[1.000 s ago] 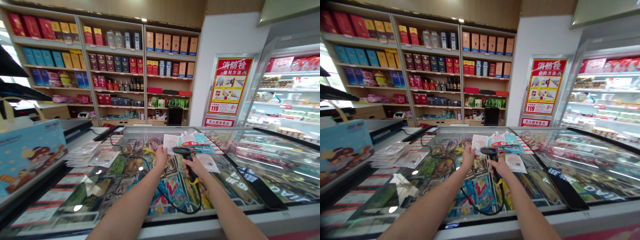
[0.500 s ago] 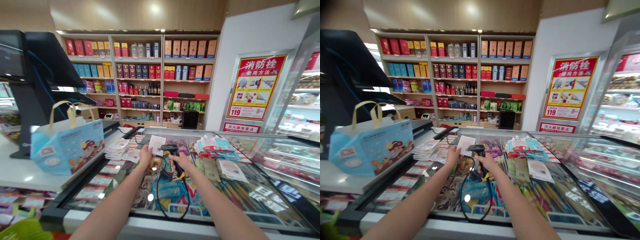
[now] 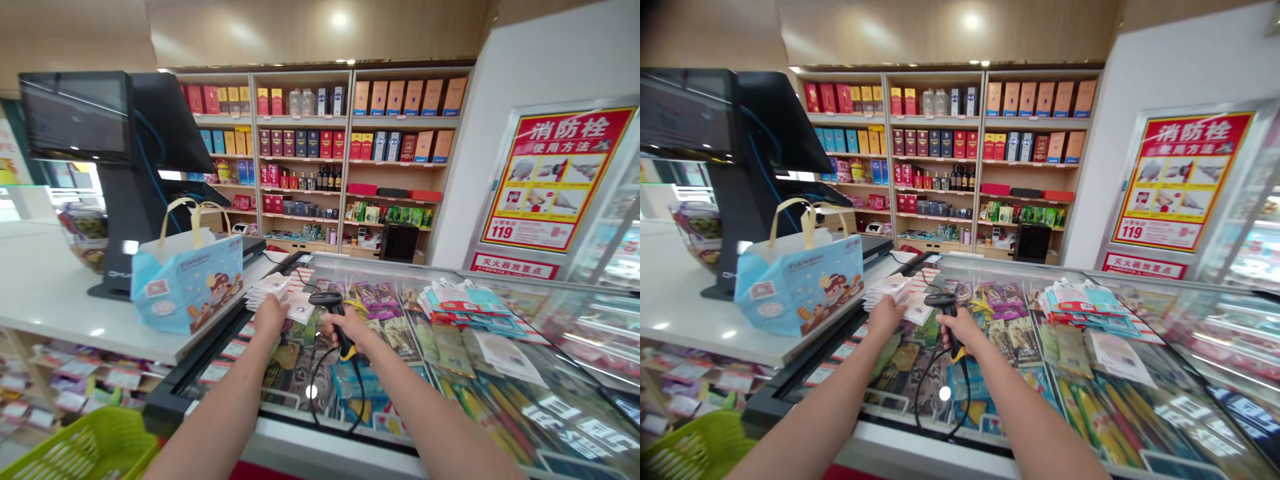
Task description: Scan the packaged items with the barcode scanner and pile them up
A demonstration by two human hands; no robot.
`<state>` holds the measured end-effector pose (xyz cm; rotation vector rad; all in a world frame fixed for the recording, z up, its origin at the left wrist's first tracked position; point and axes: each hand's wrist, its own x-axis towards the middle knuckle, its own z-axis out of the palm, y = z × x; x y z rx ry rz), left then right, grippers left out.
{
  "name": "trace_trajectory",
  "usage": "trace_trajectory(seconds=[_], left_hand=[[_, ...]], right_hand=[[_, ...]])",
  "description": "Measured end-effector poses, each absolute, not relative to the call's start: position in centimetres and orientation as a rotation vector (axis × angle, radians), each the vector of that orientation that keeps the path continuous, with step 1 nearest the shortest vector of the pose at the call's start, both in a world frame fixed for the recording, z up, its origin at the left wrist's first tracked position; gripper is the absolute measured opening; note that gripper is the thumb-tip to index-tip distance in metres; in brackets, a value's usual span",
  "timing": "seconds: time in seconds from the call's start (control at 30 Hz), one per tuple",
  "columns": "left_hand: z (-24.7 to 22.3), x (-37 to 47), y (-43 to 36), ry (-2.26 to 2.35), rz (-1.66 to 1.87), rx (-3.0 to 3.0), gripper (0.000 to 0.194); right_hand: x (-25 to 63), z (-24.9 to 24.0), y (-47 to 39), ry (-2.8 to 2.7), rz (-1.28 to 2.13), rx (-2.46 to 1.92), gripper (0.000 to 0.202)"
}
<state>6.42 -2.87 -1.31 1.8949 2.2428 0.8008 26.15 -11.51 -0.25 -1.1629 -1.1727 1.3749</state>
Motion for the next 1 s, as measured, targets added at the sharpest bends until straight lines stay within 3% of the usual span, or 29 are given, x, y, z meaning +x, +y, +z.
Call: trace_trajectory(seconds=[0.2, 0.37, 0.57, 0.77, 1.0], left_hand=[[-0.5, 7.3, -4.1, 2.236, 0.807, 1.950, 0.025], [-0.4, 11.8, -5.4, 1.961, 0.901, 2.206, 0.025], [-1.0, 22.5, -7.9, 1.447, 0.719, 2.337, 0.019], [-1.9, 35.9, -12.1, 1.002, 0.442, 2.049, 0.017], [-1.5, 46.1, -15.1, 1.077, 0.327, 2.132, 0.025]], right_hand=[[28.5, 0.4, -12.4, -1.122, 1.362, -1.125, 0.031], [32.7, 0.8, -13.6, -1.037, 1.266, -1.185, 0.028], [39.8, 0.8, -17.3, -0.916, 1.087, -1.156, 0.030], [47.3, 1.0, -22.1, -0.776, 0.880, -1.239, 0.031], [53.2, 0.1, -26.5, -0.665, 0.768, -1.215, 0.033]])
